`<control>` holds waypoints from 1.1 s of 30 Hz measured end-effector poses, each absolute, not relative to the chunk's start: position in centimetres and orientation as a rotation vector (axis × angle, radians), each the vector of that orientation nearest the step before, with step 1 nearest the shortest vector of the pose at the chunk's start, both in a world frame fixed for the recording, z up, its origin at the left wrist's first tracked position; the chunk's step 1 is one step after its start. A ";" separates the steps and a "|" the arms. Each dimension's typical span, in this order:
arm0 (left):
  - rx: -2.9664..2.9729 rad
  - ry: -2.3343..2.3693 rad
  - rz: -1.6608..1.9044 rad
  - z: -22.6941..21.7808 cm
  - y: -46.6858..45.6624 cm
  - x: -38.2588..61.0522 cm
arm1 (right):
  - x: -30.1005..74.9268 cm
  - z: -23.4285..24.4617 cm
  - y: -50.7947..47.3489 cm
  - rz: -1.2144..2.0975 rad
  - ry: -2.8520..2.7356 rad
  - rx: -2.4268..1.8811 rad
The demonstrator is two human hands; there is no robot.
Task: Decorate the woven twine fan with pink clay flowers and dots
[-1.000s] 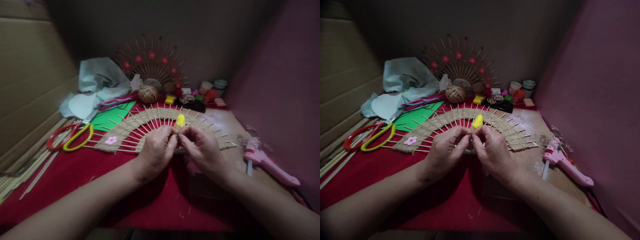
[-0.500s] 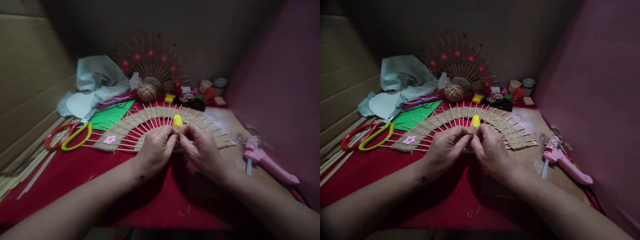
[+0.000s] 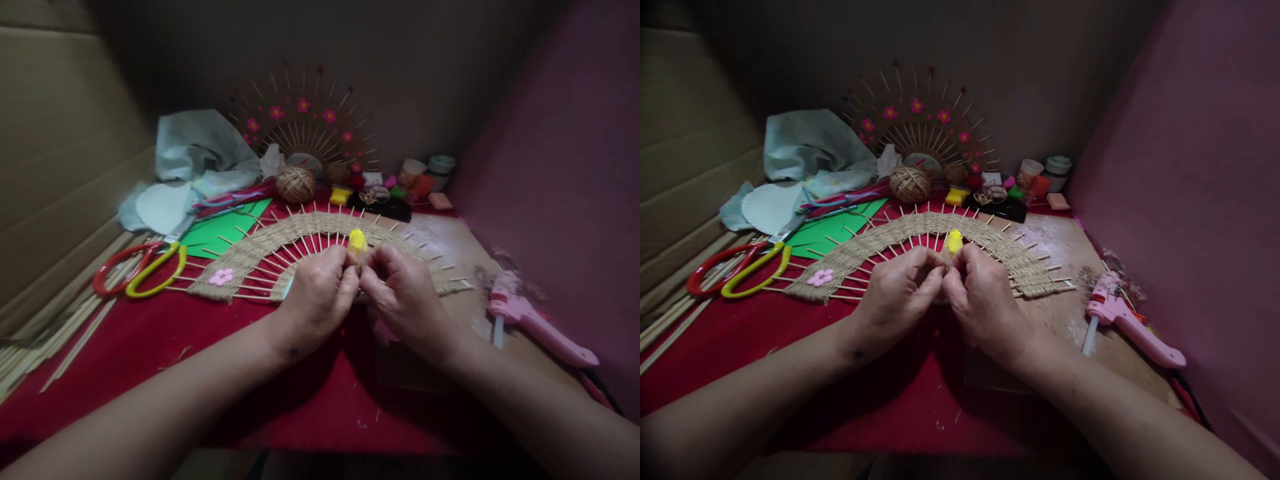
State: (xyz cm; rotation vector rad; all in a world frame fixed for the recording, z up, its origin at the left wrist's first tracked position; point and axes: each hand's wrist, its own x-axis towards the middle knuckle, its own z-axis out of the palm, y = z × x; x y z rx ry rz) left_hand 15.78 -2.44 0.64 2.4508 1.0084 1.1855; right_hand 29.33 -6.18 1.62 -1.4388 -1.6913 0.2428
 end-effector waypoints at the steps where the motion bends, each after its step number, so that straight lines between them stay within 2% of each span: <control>1: 2.463 1.010 1.191 0.6 -2.4 15.8 | 29.3 1.6 -6.2 0.233 -1.691 -1.435; 5: 2.429 1.011 1.202 0.7 -2.3 15.8 | 29.5 1.5 -6.1 0.244 -1.669 -1.425; 10: 2.257 0.914 1.007 1.3 -2.0 15.6 | 29.8 1.3 -5.9 0.358 -1.665 -1.407; 16: 2.231 0.861 0.945 1.2 -1.4 15.3 | 29.9 1.3 -5.9 0.395 -1.716 -1.382; 33: 2.491 1.060 1.119 0.7 -2.4 15.9 | 29.4 1.6 -6.0 0.369 -1.642 -1.477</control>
